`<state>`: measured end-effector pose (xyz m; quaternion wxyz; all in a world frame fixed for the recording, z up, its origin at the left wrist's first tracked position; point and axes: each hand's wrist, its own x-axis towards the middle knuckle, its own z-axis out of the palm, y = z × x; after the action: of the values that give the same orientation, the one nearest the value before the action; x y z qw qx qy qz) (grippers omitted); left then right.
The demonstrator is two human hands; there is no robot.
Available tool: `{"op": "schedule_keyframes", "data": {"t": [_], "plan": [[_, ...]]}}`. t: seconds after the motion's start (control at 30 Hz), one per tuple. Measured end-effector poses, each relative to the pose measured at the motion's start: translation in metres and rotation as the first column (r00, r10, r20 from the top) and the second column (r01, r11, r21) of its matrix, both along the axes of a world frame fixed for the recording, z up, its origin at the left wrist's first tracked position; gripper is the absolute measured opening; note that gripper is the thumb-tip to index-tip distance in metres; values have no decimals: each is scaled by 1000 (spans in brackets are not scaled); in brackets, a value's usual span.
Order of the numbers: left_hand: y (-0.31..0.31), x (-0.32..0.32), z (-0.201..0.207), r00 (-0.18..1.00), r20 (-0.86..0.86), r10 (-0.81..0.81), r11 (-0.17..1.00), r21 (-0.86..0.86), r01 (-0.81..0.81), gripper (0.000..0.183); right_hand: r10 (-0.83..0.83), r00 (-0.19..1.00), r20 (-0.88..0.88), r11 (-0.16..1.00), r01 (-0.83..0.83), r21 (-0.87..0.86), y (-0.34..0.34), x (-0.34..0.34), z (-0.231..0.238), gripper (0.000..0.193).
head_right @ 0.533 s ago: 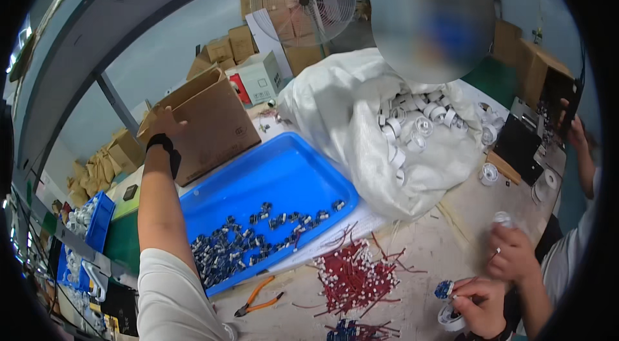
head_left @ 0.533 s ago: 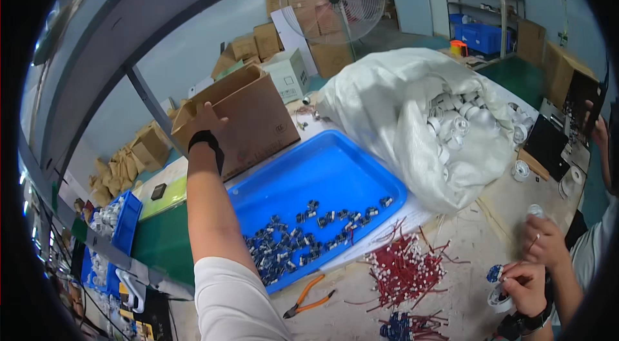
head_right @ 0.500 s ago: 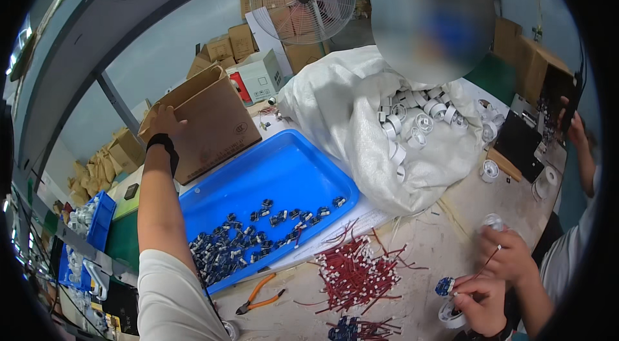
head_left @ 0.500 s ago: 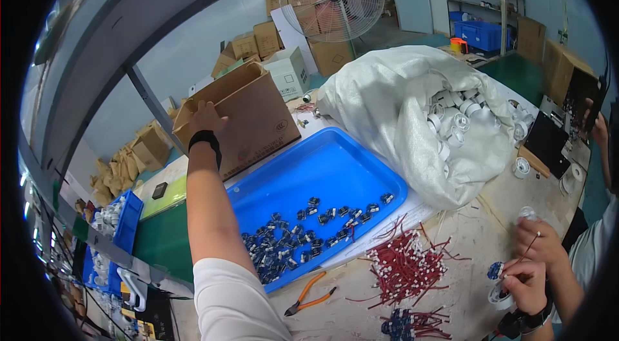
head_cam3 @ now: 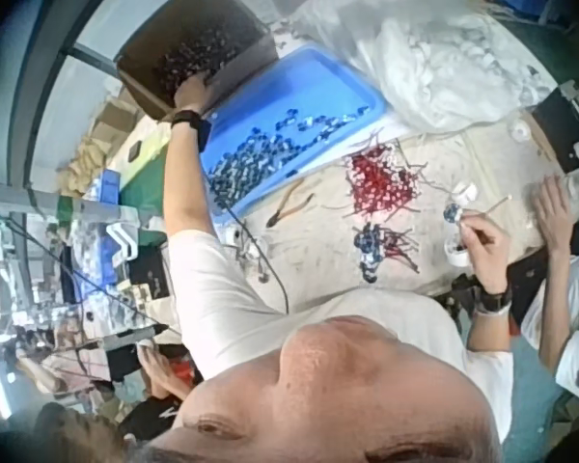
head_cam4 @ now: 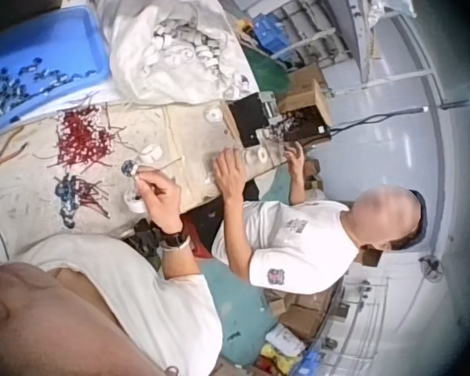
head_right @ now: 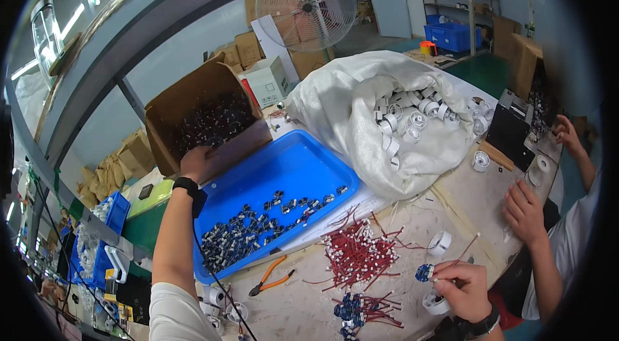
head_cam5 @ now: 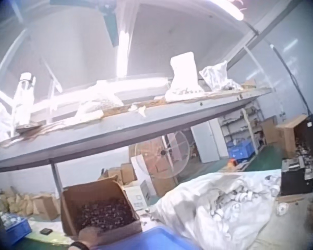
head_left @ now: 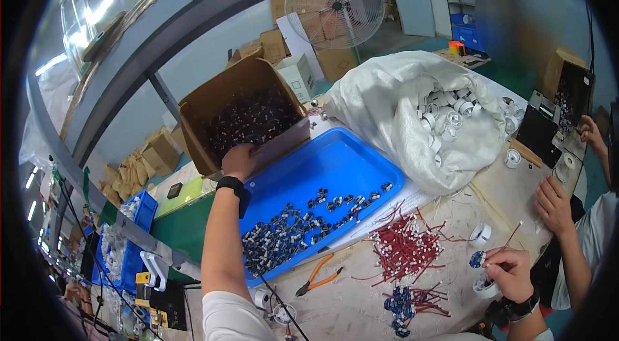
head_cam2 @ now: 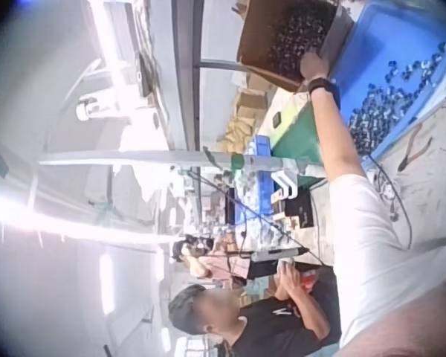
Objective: Assembling small electronic circuit boards with wires into white plastic module housings.
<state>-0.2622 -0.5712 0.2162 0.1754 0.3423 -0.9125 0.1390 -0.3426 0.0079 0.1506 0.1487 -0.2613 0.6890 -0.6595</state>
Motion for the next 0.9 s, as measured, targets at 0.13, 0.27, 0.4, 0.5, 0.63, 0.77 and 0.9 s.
{"op": "schedule_keyframes", "data": {"t": [0.13,0.27,0.4,0.5,0.63,0.77,0.9], "plan": [[16,-2,-4,988,115,100,980,162,-118,34,39,998,-45,999,-39,19,-2,6,5,10],[10,4,-3,985,175,-3,978,-206,39,38,60,997,-57,998,-58,27,-1,13,12,8],[17,0,11,981,182,63,988,128,-87,46,58,998,-37,998,-58,20,2,15,11,9],[25,-5,19,966,250,70,945,294,-145,50,47,997,-57,997,-44,58,3,16,14,9],[19,-8,14,962,266,64,951,275,-139,52,66,991,-114,996,-58,72,5,18,15,9],[-3,-29,-6,971,233,46,968,229,-101,49,63,957,-284,996,-42,78,16,22,15,9],[-84,-2,-59,951,296,-85,993,-52,105,49,190,933,-305,981,-168,96,17,17,1,15]]}}
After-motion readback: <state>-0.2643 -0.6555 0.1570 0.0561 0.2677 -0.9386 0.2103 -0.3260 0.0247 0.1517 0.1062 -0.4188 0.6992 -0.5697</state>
